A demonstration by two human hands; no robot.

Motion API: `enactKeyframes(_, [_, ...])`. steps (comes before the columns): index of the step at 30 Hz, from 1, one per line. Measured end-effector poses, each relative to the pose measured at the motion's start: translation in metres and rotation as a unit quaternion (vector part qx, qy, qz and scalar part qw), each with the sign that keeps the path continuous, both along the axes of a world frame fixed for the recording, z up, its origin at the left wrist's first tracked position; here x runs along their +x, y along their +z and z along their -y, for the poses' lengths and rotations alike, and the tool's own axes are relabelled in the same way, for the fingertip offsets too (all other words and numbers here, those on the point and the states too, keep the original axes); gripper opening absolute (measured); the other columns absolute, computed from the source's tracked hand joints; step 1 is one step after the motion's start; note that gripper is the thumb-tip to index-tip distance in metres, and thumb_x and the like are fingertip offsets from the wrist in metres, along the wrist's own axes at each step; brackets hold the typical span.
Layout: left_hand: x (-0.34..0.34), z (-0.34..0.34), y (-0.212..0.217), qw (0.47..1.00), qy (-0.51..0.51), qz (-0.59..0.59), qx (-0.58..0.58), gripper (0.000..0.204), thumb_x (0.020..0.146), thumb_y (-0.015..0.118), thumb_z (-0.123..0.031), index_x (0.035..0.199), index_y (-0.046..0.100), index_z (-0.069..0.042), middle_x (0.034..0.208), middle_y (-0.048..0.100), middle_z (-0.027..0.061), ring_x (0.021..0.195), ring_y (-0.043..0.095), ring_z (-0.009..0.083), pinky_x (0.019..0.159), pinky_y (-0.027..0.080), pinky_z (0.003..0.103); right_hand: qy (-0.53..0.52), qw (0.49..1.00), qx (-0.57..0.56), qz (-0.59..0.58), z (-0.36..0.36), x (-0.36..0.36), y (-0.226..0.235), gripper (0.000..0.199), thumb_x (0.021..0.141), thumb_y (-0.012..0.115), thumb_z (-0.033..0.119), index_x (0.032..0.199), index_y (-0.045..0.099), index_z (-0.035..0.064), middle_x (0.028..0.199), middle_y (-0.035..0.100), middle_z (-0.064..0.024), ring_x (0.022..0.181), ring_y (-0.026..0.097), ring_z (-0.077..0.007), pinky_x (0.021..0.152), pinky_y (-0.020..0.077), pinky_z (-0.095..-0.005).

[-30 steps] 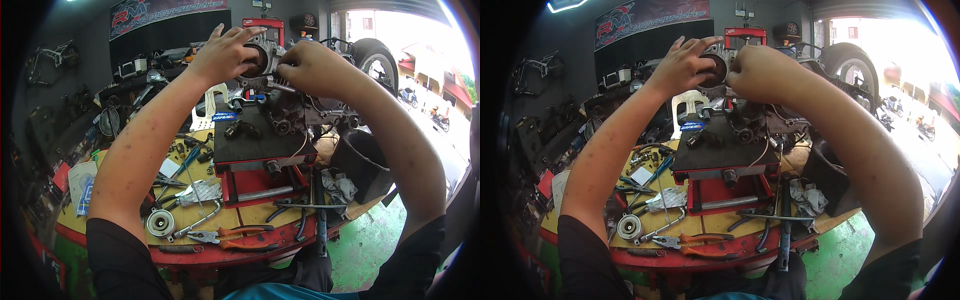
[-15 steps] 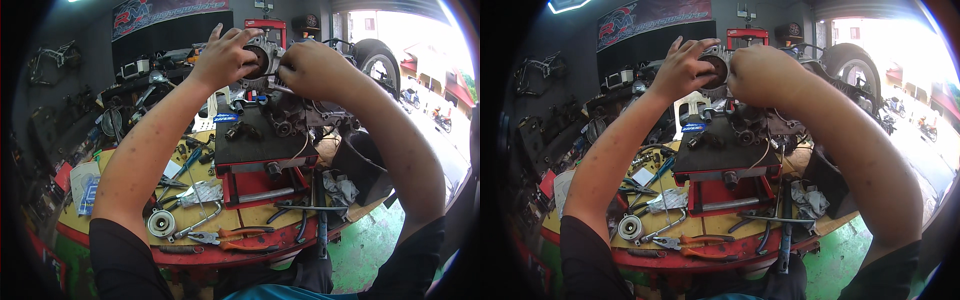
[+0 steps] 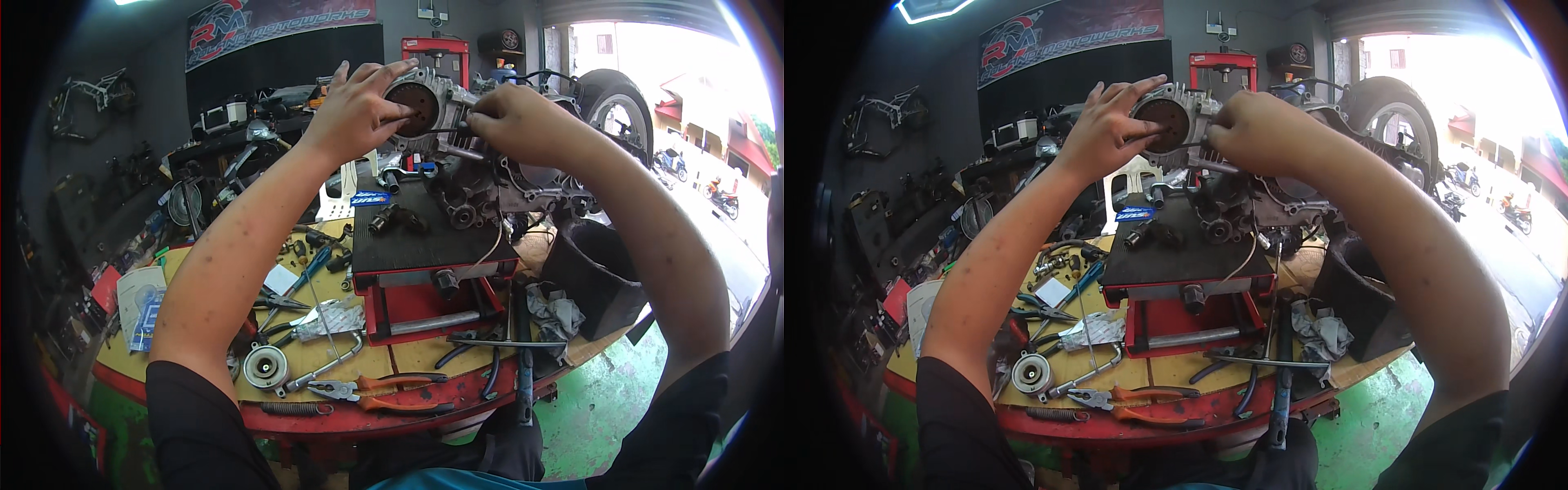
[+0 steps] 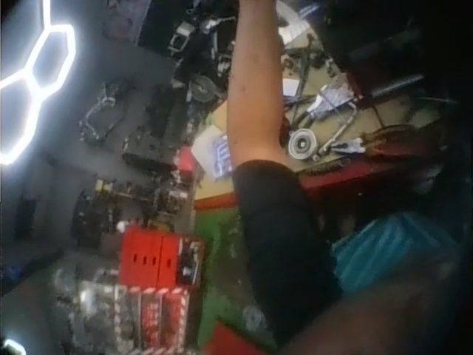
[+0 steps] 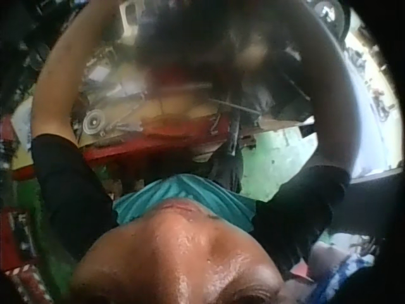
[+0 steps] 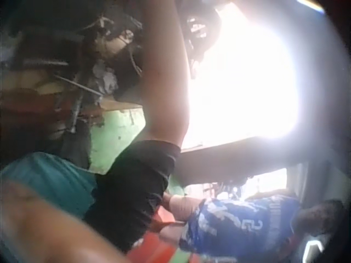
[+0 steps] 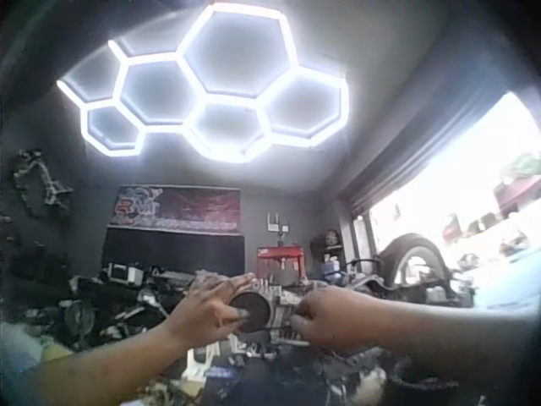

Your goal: The person assembles a motorcycle engine on a workbench, installing a piston into the cylinder and securing the cylinder head with bolts. They use a wrench to tighten the bolts and handle various engine components and tools.

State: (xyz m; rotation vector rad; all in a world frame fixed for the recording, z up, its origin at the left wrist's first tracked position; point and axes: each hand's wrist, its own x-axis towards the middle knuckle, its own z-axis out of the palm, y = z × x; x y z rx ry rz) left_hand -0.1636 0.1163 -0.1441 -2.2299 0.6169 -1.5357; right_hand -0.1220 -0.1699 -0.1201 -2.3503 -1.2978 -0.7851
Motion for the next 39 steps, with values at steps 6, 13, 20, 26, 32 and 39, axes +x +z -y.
enactKeyframes(6, [-0.003,0.008,-0.007,1.0,0.023,0.013,0.002,0.015,0.087,0.08,-0.027,0.099,0.086,-0.019,0.16,0.052,0.0012,0.139,0.052,0.027,0.119,0.032,0.07,0.008,0.995,0.014,0.096,0.004,0.001,-0.005,0.033,0.092,0.061,0.03,0.098,0.081,0.0039,0.097,0.076,-0.0219,0.097,0.073,-0.0408,0.092,0.0573,-0.0501])
enactKeyframes(13, [-0.005,0.011,-0.009,0.999,0.051,0.016,-0.002,0.015,0.088,0.08,-0.028,0.1,0.086,-0.021,0.16,0.052,0.0013,0.139,0.051,0.0265,0.119,0.032,0.069,0.002,0.99,-0.032,0.14,-0.012,-0.008,0.004,0.034,0.092,0.061,0.03,0.094,0.08,0.0008,0.096,0.075,-0.0243,0.094,0.073,-0.0425,0.091,0.0578,-0.0508])
enactKeyframes(20, [-0.013,0.014,-0.011,0.995,0.095,0.017,-0.008,0.017,0.088,0.08,-0.029,0.104,0.085,-0.026,0.152,0.055,0.0025,0.141,0.049,0.0266,0.121,0.03,0.07,0.016,0.992,0.011,0.124,-0.013,-0.007,-0.003,0.034,0.091,0.061,0.029,0.09,0.079,-0.0008,0.096,0.074,-0.0257,0.094,0.072,-0.044,0.091,0.0572,-0.0515])
enactKeyframes(26, [-0.009,0.018,-0.013,0.995,0.097,0.029,-0.019,0.018,0.087,0.08,-0.028,0.105,0.086,-0.027,0.151,0.056,0.0029,0.14,0.05,0.0274,0.12,0.031,0.069,0.023,0.993,0.02,0.113,-0.007,0.004,-0.004,0.035,0.092,0.061,0.029,0.095,0.08,-0.0003,0.095,0.075,-0.0247,0.094,0.073,-0.0424,0.09,0.0577,-0.0501])
enactKeyframes(32, [-0.005,0.017,-0.011,0.996,0.075,0.037,-0.028,0.025,0.085,0.082,-0.027,0.109,0.085,-0.028,0.148,0.058,0.002,0.137,0.051,0.0271,0.12,0.032,0.069,0.025,0.999,-0.021,-0.023,-0.001,0.015,0.016,0.036,0.093,0.064,0.032,0.106,0.08,0.0018,0.095,0.078,-0.0195,0.093,0.075,-0.0372,0.089,0.0588,-0.0475])
enactKeyframes(39, [-0.003,0.024,0.001,0.996,0.063,0.04,-0.054,0.029,0.082,0.084,-0.027,0.111,0.085,-0.027,0.143,0.061,0.002,0.133,0.056,0.0265,0.12,0.033,0.068,0.012,0.971,-0.129,0.201,0.001,0.006,0.019,0.032,0.089,0.071,0.034,0.102,0.081,0.0073,0.098,0.078,-0.0139,0.097,0.075,-0.0351,0.089,0.0589,-0.0482])
